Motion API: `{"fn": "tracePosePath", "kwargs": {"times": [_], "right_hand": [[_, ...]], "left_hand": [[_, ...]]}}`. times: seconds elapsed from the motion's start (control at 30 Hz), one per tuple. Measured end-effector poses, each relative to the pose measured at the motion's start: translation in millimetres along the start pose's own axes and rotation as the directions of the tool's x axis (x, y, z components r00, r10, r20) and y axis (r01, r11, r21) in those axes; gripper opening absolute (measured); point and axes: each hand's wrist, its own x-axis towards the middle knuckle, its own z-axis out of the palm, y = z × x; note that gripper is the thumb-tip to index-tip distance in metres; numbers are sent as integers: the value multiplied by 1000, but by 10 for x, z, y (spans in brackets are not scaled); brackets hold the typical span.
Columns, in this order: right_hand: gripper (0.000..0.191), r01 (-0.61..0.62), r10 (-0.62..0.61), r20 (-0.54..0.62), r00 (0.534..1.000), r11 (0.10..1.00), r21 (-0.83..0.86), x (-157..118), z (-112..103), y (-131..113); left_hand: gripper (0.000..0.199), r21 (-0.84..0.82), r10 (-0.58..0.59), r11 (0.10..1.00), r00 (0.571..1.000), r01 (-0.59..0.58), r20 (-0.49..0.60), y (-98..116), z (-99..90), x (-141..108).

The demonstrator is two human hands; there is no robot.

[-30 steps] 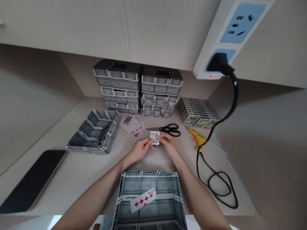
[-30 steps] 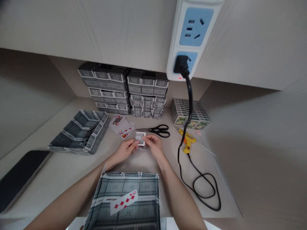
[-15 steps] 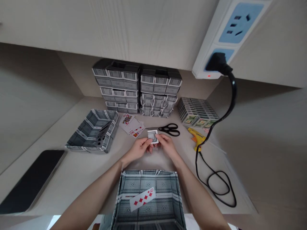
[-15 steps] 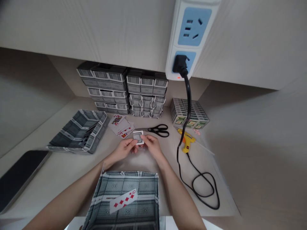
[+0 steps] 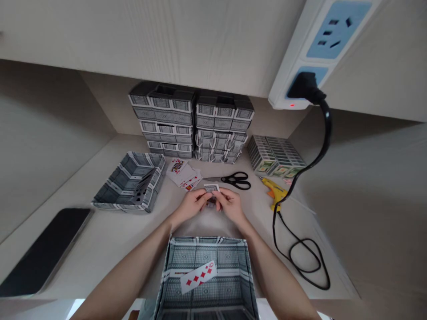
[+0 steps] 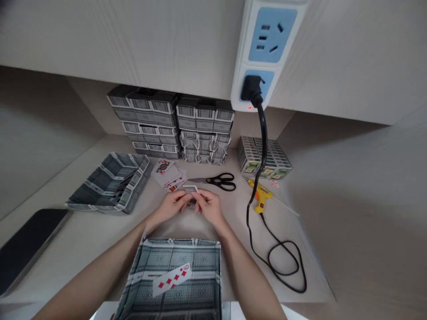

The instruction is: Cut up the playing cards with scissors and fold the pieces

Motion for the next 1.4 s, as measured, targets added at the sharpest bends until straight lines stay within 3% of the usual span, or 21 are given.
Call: {"fn": "tracePosePath", "kwargs": {"times": [0.1, 0.2, 0.37, 0.5, 0.63, 0.77, 1.03, 1.2, 1.4], "right_hand": [[17, 41, -41, -19, 999, 999, 31, 13, -30, 29], [18, 111, -110, -40, 993, 994, 9, 35, -70, 48], [20, 85, -86, 18, 996, 995, 42, 15, -84, -5], [49, -30, 4, 102, 995, 968, 250, 11, -60, -28], [27, -85, 84, 14, 996, 975, 207, 61, -55, 25], [29, -58, 61, -32, 998, 996, 72, 83, -81, 36], [27, -49, 48, 52, 997, 999, 8, 43, -51, -46], [24, -73, 73, 36, 997, 997, -21, 48, -39, 3], [22, -96, 97, -16, 995, 995, 7, 59, -53, 48]], "left_hand": [[37, -180, -17, 983, 1000, 14, -17, 6, -17, 27], [43, -296, -107, 951, 994, 91, -38, 28, -25, 43], [31, -233, -146, 963, 989, 133, -37, 56, -25, 35], [30, -223, -122, 971, 982, 88, -145, 57, -36, 39], [28, -221, -97, 973, 985, 64, -140, 81, -42, 27], [29, -214, -72, 975, 996, 61, -45, 90, -37, -1], [34, -114, 38, 992, 996, -47, -76, -11, -74, 25], [32, -69, 7, 998, 1000, -8, -24, 6, -80, 9], [30, -166, -53, 984, 998, 58, 34, 64, -94, 25]]}}
